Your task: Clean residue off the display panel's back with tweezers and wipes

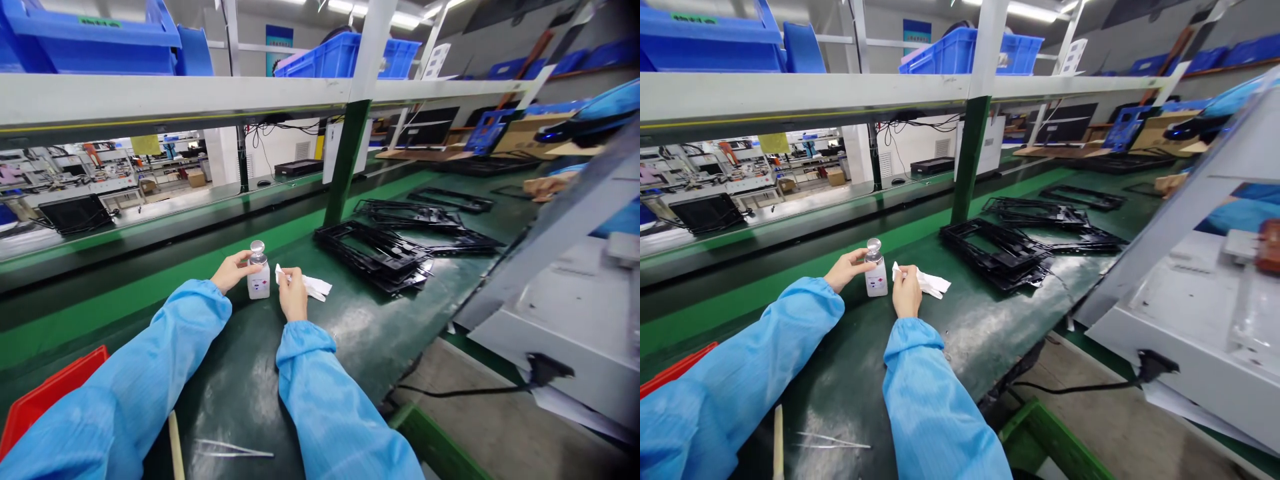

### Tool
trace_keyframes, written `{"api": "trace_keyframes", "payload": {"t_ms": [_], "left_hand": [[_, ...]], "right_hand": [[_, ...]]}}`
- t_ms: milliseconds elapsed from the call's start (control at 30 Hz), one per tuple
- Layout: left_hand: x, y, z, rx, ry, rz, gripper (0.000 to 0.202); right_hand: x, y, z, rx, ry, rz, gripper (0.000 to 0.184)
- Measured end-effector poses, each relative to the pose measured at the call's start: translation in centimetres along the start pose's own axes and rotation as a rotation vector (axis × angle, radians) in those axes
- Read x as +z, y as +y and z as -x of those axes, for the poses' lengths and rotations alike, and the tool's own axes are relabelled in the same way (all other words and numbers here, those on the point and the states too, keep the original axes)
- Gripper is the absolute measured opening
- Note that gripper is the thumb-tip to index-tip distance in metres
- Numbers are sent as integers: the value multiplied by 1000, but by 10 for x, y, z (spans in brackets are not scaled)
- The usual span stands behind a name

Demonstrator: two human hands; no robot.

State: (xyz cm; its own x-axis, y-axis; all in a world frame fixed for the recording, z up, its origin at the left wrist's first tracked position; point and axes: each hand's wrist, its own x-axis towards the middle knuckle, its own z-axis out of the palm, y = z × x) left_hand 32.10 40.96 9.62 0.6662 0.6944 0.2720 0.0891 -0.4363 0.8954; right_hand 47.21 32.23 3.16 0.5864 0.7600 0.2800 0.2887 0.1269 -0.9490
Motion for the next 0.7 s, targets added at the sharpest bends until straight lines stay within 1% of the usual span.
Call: {"api": "trace_keyframes", "payload": {"t_ms": [133,200,300,367,400,467,533,633,700], "left_hand": [[-7,7,2,-37,-94,75,47],[-12,11,3,-56,-137,90,50],[-19,15,5,-73,-165,90,51],[-22,17,6,-73,-155,83,49],[-22,18,7,-70,-140,79,47],[-20,19,9,-56,-80,64,45],[-14,18,12,-34,22,46,44],[2,16,15,-6,199,37,46],[15,14,17,1,297,49,47]], "right_hand": [[-4,-1,-6,-32,-115,-68,29],[-4,-3,-8,-56,-174,-107,31],[-2,-6,-7,-107,-240,-153,41],[2,-8,-4,-151,-265,-170,49],[5,-9,-3,-171,-272,-173,50],[9,-10,1,-201,-269,-165,47],[11,-11,3,-215,-247,-143,41],[13,-12,6,-221,-192,-97,36],[14,-13,8,-223,-160,-65,33]]}}
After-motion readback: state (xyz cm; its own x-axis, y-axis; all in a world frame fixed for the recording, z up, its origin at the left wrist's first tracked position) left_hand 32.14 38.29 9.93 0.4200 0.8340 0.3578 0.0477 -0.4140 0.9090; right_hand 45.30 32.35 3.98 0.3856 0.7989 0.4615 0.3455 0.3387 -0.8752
